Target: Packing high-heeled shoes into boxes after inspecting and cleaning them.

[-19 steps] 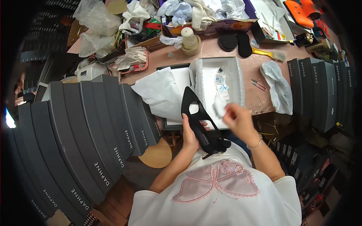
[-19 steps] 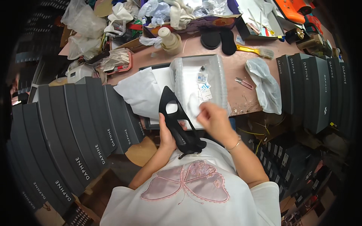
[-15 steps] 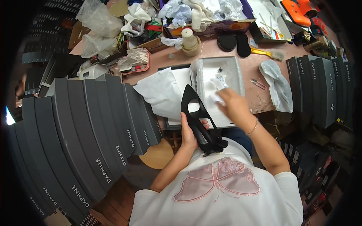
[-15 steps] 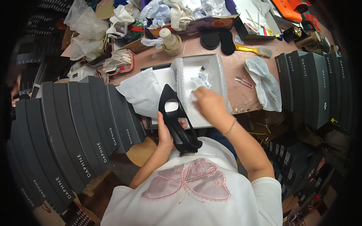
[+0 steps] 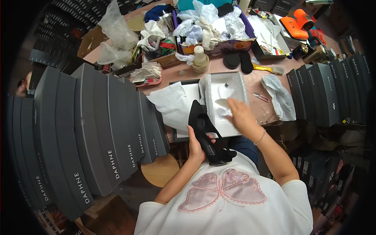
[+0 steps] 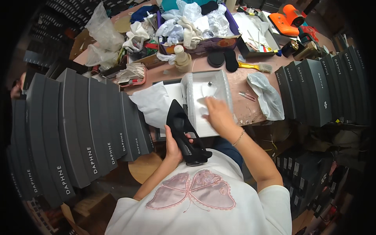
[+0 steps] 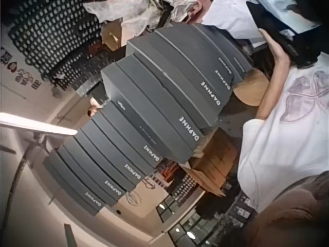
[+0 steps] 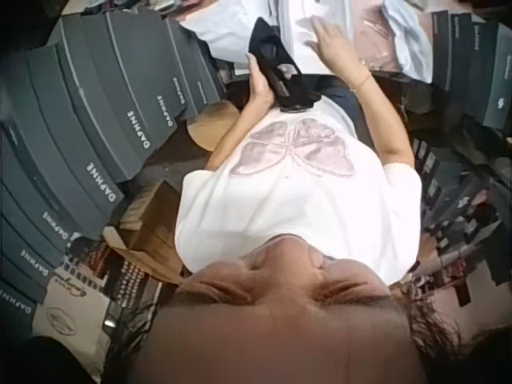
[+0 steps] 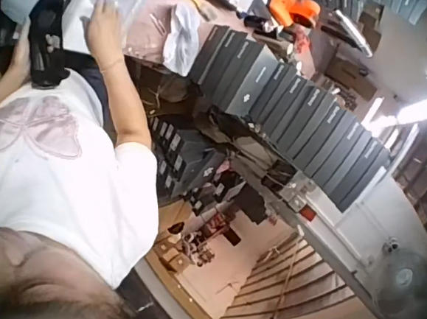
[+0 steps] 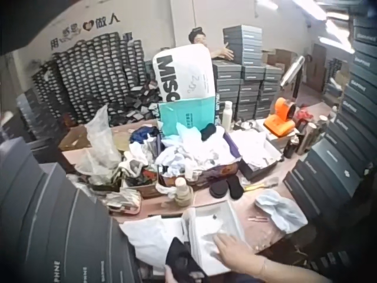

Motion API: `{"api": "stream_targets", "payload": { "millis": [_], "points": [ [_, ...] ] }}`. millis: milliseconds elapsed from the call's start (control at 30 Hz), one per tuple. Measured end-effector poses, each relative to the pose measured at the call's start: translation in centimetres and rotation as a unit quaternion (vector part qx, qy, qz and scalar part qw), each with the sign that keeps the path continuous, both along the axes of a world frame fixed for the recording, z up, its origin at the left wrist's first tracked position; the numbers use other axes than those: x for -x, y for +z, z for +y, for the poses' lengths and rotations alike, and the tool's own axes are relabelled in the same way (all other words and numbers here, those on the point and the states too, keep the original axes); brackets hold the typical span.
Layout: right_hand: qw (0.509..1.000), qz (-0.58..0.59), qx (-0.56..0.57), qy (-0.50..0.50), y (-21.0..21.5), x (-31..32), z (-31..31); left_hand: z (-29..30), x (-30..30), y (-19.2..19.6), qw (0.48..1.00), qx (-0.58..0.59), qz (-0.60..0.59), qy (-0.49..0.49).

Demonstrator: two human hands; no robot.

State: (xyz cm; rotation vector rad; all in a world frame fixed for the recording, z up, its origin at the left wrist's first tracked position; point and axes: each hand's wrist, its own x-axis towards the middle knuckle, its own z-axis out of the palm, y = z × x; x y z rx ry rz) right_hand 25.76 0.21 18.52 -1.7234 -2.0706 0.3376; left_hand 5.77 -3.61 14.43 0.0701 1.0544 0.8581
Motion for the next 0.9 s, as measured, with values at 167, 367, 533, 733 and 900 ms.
{"api": "stream_targets", "payload": {
  "millis": [167,367,533,733,900],
  "points": [
    [0.954,0.153,0.204,0.157,-3.5,6.9,-1.2,-1.7,-0.8,-1.5,0.996,-0.078,-0.02,-0.028],
    [0.933,0.193,0.289,0.095,-7.3,10.7,0.2,-2.3,1.0,1.0,0.99,-0.06,-0.111,-0.06],
    [0.984,0.004,0.07,0.165,-3.0,10.7,-3.2,5.3,3.7,-1.4,0.974,-0.109,-0.113,-0.162],
    [0.981,0.043,0.061,0.18,-5.6,10.7,-2.9,5.8,3.5,-2.2,0.983,-0.116,0.025,-0.141],
    [0.918,0.209,0.245,0.23,-1.0,8.4,-4.3,4.4,3.1,-1.4,0.982,-0.116,-0.076,-0.131]
  ]
}}
